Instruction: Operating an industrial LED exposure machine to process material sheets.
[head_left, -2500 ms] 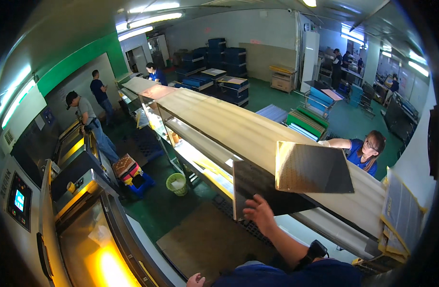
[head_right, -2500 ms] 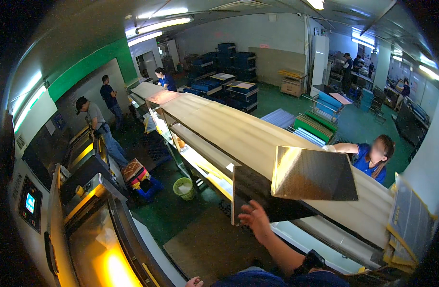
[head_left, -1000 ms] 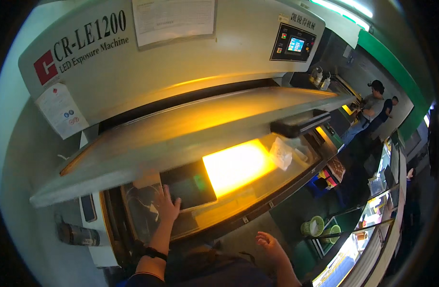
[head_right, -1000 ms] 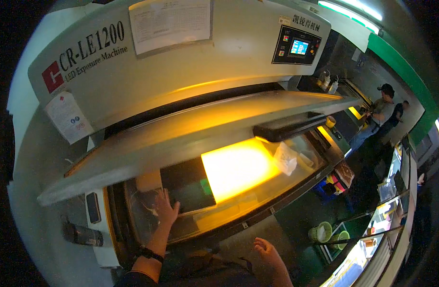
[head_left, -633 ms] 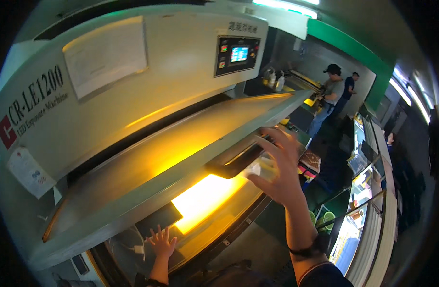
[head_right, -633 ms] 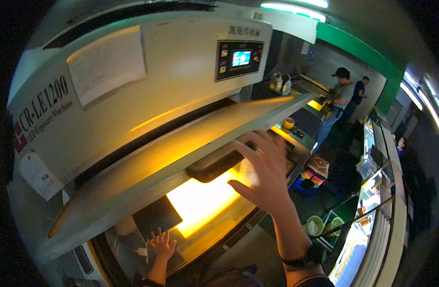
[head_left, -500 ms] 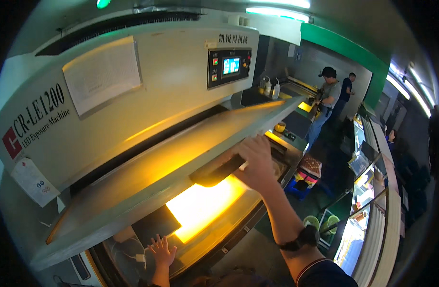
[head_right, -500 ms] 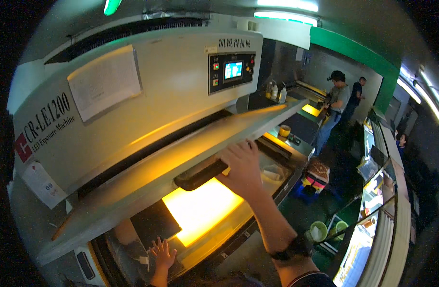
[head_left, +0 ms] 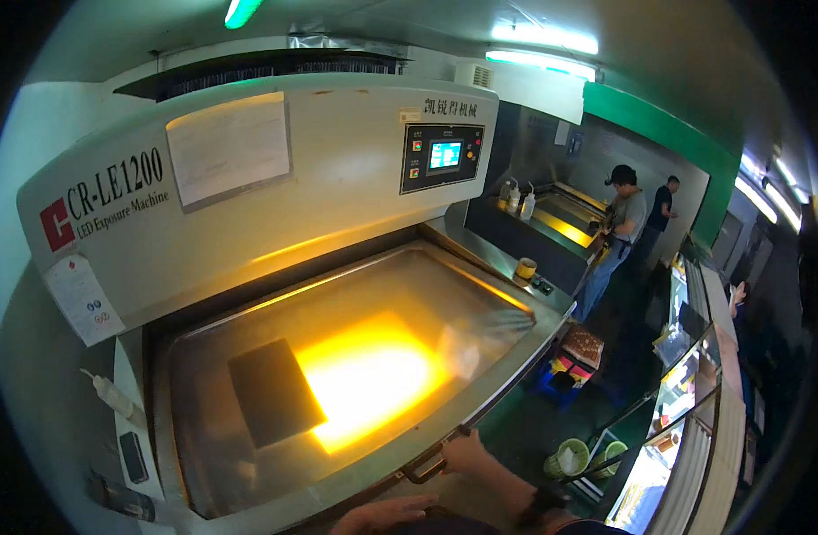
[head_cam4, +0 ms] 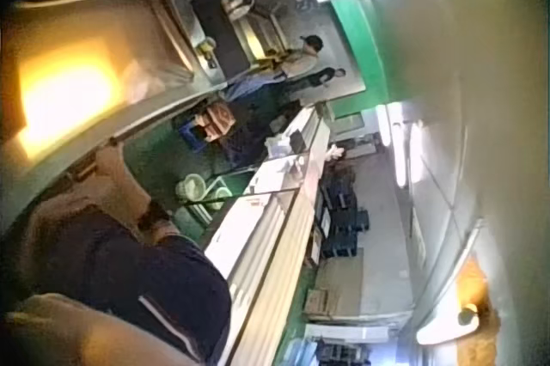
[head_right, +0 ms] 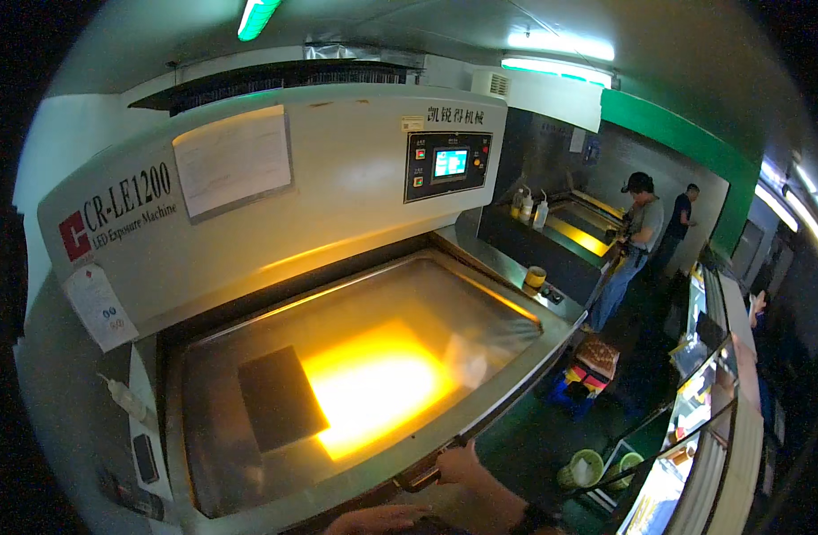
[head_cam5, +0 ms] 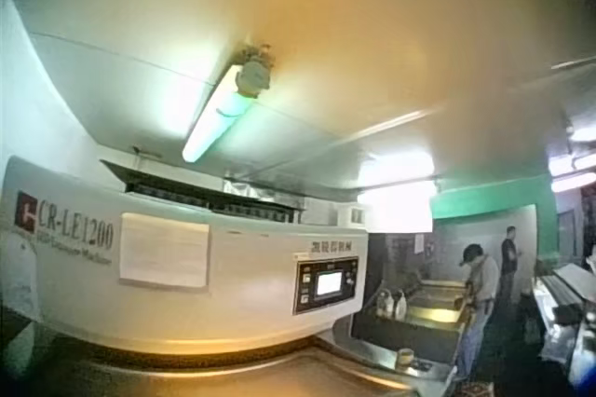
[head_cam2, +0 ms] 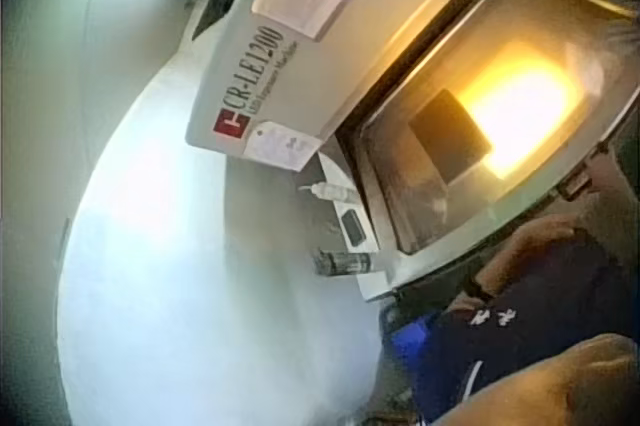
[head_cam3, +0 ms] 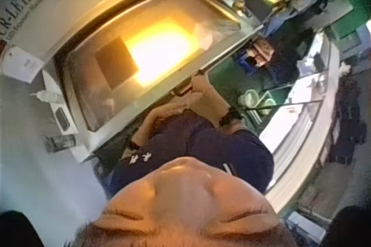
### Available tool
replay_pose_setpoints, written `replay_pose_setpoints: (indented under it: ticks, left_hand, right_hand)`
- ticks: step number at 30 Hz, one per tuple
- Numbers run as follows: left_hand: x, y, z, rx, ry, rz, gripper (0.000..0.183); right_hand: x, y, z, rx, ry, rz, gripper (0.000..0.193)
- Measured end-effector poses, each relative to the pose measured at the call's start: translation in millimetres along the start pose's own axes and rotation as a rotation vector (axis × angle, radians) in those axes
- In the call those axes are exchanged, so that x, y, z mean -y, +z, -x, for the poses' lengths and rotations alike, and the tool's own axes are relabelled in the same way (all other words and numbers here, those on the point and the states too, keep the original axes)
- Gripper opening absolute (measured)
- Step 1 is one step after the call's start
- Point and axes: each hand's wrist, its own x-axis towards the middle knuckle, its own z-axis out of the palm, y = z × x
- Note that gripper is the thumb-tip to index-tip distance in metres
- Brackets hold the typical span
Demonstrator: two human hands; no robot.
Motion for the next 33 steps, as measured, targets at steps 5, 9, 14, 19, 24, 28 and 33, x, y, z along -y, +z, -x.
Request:
replay_pose_setpoints:
  ticks: [5, 9, 14, 19, 24, 28, 33]
  left_hand:
    - [28, -75, 13, -0.416, -0.126, -0.502, 0.063]
    - [103, -116, 53, -0.827, -0.655, -0.708, 0.07]
    - [114, -87, 76, -0.86, -0.512, -0.856, 0.073]
    - [94, -95, 74, -0.669, -0.876, -0.943, 0.073]
    - [136, -99, 70, -0.852, -0.67, -0.953, 0.075]
    - [152, -90, 72, -0.894, -0.65, -0.98, 0.078]
    - [162, -85, 44, -0.856, -0.953, -1.082, 0.106]
  right_hand:
    - [5, 106, -73, 0.238, 0.009, -0.1, 0.04]
    - [13, 91, -71, 0.326, -0.01, -0.112, 0.037]
    - [9, 118, -79, 0.323, 0.07, -0.143, 0.043]
    - [19, 136, -75, 0.233, 0.109, -0.108, 0.044]
    - [-2, 155, -53, -0.317, -0.011, -0.695, 0.035]
    - [-23, 154, -21, -0.688, 0.237, -0.955, 0.026]
    - [-70, 215, -49, -0.084, 0.42, -1.568, 0.025]
